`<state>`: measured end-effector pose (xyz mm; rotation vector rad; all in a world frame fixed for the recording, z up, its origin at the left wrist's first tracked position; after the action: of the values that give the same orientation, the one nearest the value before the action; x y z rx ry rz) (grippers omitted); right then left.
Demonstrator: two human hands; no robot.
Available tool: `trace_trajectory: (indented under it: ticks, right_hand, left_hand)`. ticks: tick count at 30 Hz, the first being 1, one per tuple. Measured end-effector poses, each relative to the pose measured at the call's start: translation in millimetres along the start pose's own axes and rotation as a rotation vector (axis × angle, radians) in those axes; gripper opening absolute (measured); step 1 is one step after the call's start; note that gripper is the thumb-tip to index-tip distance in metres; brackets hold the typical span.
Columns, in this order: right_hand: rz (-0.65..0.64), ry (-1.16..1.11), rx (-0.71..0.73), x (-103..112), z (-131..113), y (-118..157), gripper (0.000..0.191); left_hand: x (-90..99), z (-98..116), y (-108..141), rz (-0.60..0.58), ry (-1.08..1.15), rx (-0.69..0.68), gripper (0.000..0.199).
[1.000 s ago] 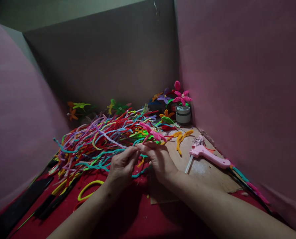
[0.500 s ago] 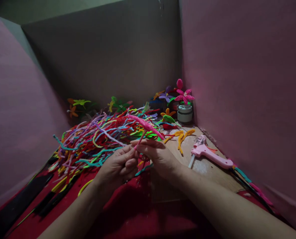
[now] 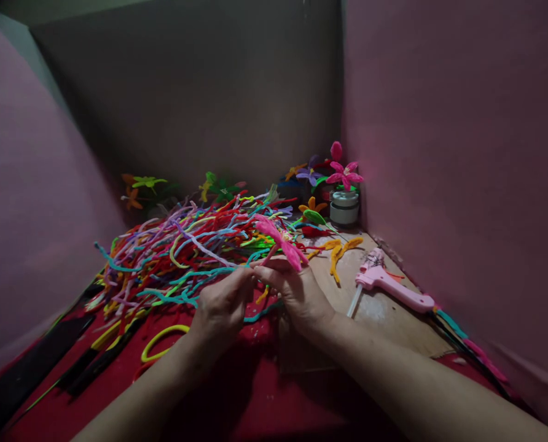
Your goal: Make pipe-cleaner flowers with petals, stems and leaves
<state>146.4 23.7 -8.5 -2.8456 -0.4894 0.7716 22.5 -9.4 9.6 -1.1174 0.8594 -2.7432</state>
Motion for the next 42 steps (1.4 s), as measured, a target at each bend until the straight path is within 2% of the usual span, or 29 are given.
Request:
trace_trajectory:
  ticks: [3,5,7,10,15,18,20,22,25,27,29,31,33,38,42]
  right_hand:
    - [-0.080,0.012,-0.008,-4,-4,2,0.012]
    - [-0.115,-0.020,-0.024,-5,-6,3,0.015]
    - [-0.139,-0.039,-0.035,-5,-7,2,0.017]
    - [-0.169,-0.050,-0.034,-2,-6,-1,0.019]
    - [-0.209,-0.157,-0.064,2,1,-3,0.020]
    - [-0.207,-0.194,-0.065,3,3,-2,0.020]
    - [-0.167,-0.187,-0.062,4,4,-2,0.019]
    - [-0.123,-0.167,-0.074,4,5,-2,0.020]
    - [-0.046,-0.143,-0.086,3,5,0,0.019]
    - [-0.007,-0.105,-0.075,1,3,1,0.018]
    - [-0.010,-0.054,-0.054,-1,0,2,0.018]
    - [-0.033,-0.013,-0.045,-3,-2,3,0.017]
    - [-0.053,0.000,-0.065,-3,-2,2,0.018]
    - [-0.137,-0.069,-0.080,0,3,1,0.022]
    - [-0.167,-0.120,-0.050,1,3,-1,0.020]
  left_hand:
    - [1.7,-1,-4,-0.084,0.265,0.231,0.017]
    - [2.2,0,-7,-0.202,0.545,0.415,0.020]
    - [2.6,2,-7,-0.313,0.792,0.526,0.020]
    - [3.5,2,-7,-0.413,1.028,0.561,0.018]
    - [2.9,1,-5,-0.554,1.263,0.585,0.011]
    - [3.0,2,-4,-0.576,1.233,0.587,0.011]
    - [3.0,2,-4,-0.525,1.046,0.568,0.018]
    - [3.3,1,-4,-0.391,0.715,0.467,0.025]
    - [3.3,1,-1,-0.119,0.173,0.175,0.019]
    - [0.9,-2,1,-0.010,-0.034,0.035,0.012]
    - [-1.6,-5,2,0.017,-0.086,-0.003,0.013]
    - [-2.3,-7,0,0.001,-0.010,0.038,0.018]
    - [-1.9,-6,-2,-0.052,0.174,0.155,0.022]
    - [-1.6,0,-5,-0.300,0.767,0.512,0.017]
    - [-1.0,-1,-5,-0.462,1.089,0.561,0.017]
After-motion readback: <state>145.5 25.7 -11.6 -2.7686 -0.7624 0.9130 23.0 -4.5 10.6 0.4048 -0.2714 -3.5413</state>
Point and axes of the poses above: each hand's wrist, its own y-axis away from the middle knuckle, its own x-axis out of the back of the hand, z = x × y, the point moved 2 cm from there along -y, towards the middle knuckle, and after that the axes turned 8 degrees about -y, right-handed, at the moved point
